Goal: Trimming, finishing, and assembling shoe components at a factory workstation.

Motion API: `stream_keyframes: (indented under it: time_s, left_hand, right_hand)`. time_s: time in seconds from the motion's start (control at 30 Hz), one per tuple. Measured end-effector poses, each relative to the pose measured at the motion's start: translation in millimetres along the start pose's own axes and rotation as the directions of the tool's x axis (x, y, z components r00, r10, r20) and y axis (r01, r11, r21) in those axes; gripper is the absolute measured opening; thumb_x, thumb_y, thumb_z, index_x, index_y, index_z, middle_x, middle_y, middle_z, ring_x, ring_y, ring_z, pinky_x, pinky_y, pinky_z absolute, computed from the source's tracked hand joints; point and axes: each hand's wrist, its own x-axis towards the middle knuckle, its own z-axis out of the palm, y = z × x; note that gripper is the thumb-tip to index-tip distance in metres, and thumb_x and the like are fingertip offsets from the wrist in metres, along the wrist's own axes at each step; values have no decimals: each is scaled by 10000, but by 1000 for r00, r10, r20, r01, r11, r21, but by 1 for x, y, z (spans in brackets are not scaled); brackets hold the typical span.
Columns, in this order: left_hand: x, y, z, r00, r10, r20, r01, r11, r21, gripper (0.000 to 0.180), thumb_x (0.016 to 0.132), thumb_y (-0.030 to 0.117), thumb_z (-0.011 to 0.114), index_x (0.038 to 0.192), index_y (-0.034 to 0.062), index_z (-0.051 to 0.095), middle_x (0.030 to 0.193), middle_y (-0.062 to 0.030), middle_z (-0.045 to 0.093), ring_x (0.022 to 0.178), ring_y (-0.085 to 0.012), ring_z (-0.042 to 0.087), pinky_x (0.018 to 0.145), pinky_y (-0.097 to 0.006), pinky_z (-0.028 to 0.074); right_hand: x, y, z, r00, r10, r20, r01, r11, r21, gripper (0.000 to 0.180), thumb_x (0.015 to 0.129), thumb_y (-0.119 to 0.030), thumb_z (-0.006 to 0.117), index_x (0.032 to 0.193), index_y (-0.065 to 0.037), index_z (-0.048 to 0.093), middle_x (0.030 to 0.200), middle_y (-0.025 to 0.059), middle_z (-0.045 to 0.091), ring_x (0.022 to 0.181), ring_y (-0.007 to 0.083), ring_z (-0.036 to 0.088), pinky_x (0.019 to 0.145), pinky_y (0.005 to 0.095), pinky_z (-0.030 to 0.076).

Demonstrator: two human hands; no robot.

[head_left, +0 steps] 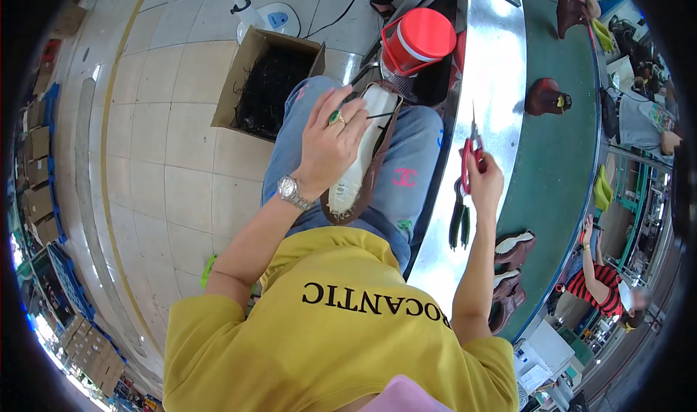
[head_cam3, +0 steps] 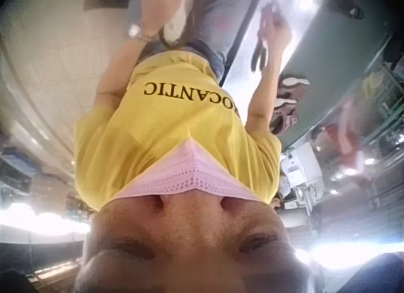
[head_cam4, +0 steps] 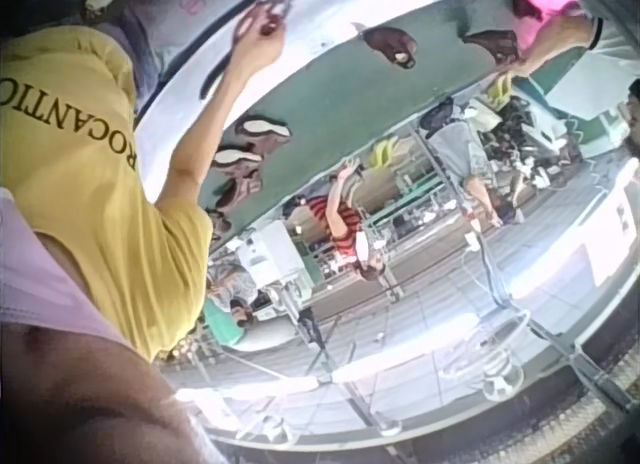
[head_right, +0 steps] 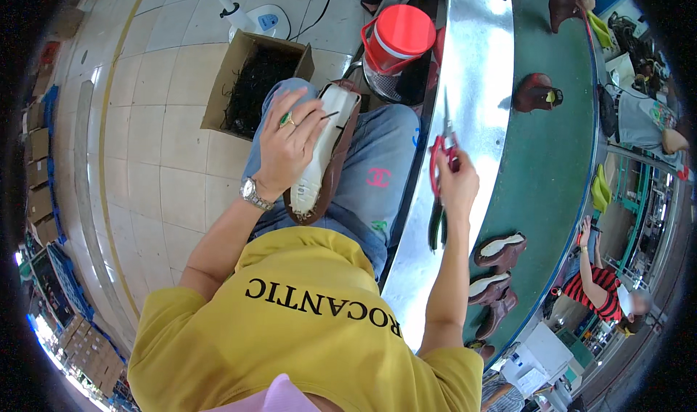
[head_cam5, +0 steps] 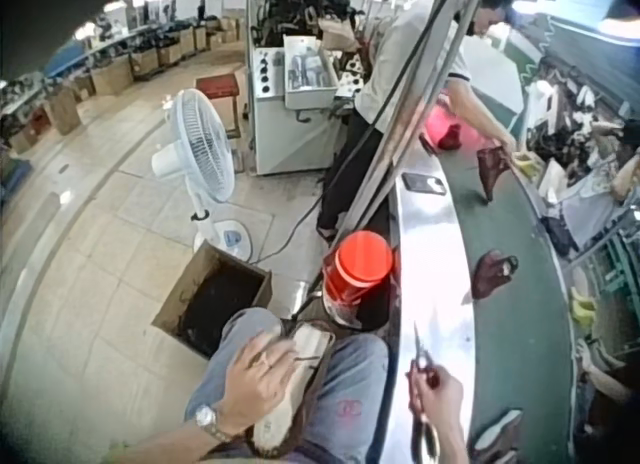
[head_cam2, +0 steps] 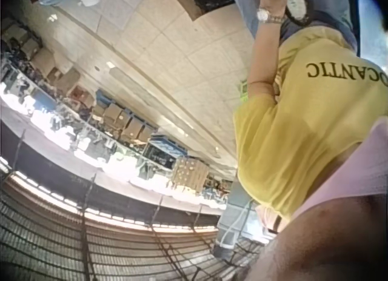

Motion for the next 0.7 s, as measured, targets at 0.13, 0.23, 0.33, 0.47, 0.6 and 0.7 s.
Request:
stream_keyframes:
  time_s: [0.13, 0.23, 0.33, 0.47, 0.6, 0.7]
  left_hand:
    - [-3, -2, -2, 997, -44, -65, 39, 996, -79, 80, 826, 49, 682, 896, 13, 665, 1004, -74, 662, 964, -281, 601, 859, -380, 477]
    - [3, 2, -14, 981, -21, -195, -3, 993, -119, 50, 843, 12, 653, 890, 7, 637, 979, -99, 661, 879, -270, 611, 786, -353, 490]
    - [30, 2, -46, 948, -29, -317, -5, 994, -107, 21, 878, -3, 612, 899, -2, 607, 989, -114, 664, 856, -235, 620, 762, -321, 490]
    - [59, -17, -87, 745, -218, -631, 41, 959, -282, 107, 895, 40, 634, 967, -36, 657, 954, -123, 690, 871, -238, 632, 757, -316, 479]
    - [49, -88, -86, 894, -161, -418, 199, 979, 50, 183, 915, 56, 611, 1061, -39, 667, 1036, -163, 683, 890, -270, 633, 798, -322, 484]
    - [17, -159, -45, 950, -126, -285, 226, 908, 353, 306, 927, 195, 635, 1151, -12, 617, 1130, -159, 668, 826, -185, 637, 727, -285, 494]
  right_hand:
    - [45, 69, 11, 984, -47, -170, 13, 981, -191, 500, 845, -358, 690, 1125, 55, 652, 805, 172, 667, 741, 293, 642, 693, 389, 485]
    - [39, 88, 20, 942, -254, -221, 163, 918, -362, 448, 884, -212, 654, 1237, 53, 578, 1090, 225, 621, 1009, 333, 599, 889, 388, 457]
    - [-2, 79, 18, 931, -264, -252, 220, 957, -188, 436, 902, -219, 648, 1259, 18, 569, 1137, 192, 591, 1055, 335, 562, 926, 418, 433]
    - [-77, 84, 31, 959, -152, -241, 67, 942, -328, 538, 891, -291, 670, 1331, -18, 523, 1135, 209, 546, 1053, 365, 530, 908, 444, 427]
    - [-103, 128, 45, 982, -105, -158, 49, 946, -322, 513, 925, -242, 625, 1376, -36, 492, 1117, 213, 532, 994, 354, 527, 872, 431, 428]
    - [-101, 107, 28, 994, 101, 45, -101, 995, 14, 450, 997, -225, 504, 1381, 5, 473, 1037, 137, 581, 904, 234, 537, 819, 361, 438]
